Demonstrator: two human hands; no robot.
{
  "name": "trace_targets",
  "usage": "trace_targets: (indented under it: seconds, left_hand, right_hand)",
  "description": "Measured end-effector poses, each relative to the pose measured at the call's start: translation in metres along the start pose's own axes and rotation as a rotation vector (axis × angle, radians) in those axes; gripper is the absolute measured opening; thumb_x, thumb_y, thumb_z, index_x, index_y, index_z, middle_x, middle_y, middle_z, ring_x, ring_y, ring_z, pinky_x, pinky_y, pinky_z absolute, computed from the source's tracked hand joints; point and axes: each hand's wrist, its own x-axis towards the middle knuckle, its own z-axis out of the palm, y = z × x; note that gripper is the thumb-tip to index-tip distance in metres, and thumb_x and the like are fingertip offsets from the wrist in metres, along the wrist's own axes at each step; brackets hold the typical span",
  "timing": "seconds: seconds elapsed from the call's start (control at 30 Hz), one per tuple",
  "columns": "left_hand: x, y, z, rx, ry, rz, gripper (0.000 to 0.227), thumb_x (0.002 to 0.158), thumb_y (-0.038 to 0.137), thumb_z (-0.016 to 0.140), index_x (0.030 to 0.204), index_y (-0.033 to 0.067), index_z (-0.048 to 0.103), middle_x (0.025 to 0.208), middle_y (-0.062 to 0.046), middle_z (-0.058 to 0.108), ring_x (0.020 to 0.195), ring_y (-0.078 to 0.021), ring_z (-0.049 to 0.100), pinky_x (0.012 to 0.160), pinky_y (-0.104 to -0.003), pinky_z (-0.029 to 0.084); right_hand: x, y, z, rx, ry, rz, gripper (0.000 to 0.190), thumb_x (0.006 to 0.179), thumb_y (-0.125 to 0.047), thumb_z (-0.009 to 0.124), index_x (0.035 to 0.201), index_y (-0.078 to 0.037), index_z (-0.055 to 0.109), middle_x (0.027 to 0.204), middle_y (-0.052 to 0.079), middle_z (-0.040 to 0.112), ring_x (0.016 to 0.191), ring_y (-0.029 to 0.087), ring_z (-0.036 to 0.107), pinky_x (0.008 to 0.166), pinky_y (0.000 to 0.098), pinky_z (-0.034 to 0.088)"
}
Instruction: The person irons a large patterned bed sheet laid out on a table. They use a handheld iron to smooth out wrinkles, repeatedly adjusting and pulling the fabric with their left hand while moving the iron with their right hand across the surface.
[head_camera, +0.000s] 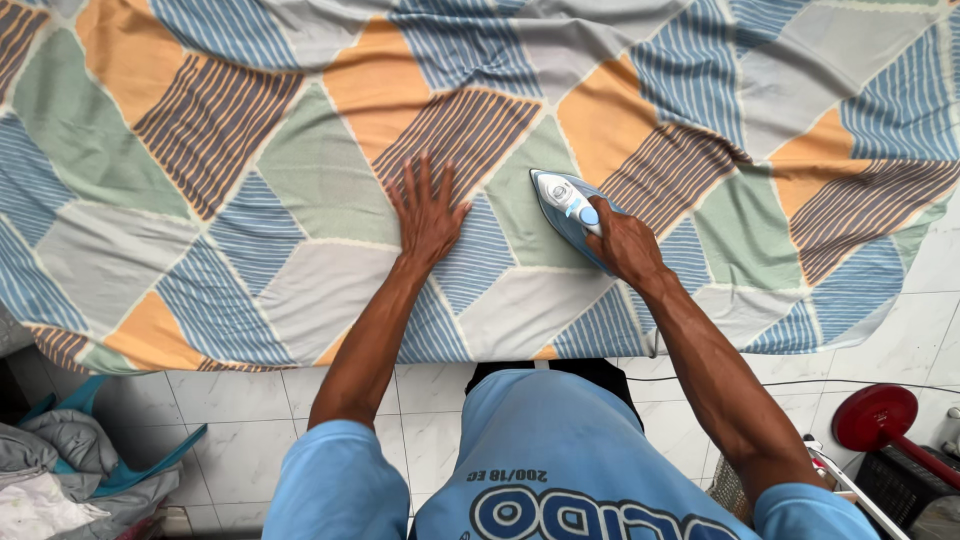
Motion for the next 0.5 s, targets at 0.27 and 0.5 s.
trace_targets:
  seconds: [0.27,0.5]
  left_hand:
    - [-0.089,-0.078,0.011,0.099,0.073,-0.190,0.076,0.105,0.059,0.041,0.167,0.0201,0.021,0.172,-0.019,0.001,0.157,-0.0444,-0.006,0.119,-0.072,-0.006]
    - [-0.093,-0.093,0.004,0.088,0.065,-0.251,0.076,0.106,0.062,0.036,0.167,0.0201,0.023,0.173,-0.017,0.003,0.158,-0.0431,-0.003,0.122,-0.070,-0.003]
  right_hand:
    - [0.009,-0.025,0.007,-0.030,-0.062,-0.124,0.047,0.087,-0.009,0.064,0.129,-0.007,0.044,0.082,0.021,0.071,0.066,0.038,0.069,0.060,0.0494,0.057]
    - [0.009,-0.052,0.020,-0.037,-0.063,-0.148,0.046,0.092,-0.013,0.066,0.133,-0.010,0.044,0.091,0.020,0.073,0.077,0.039,0.071,0.068,0.0496,0.059]
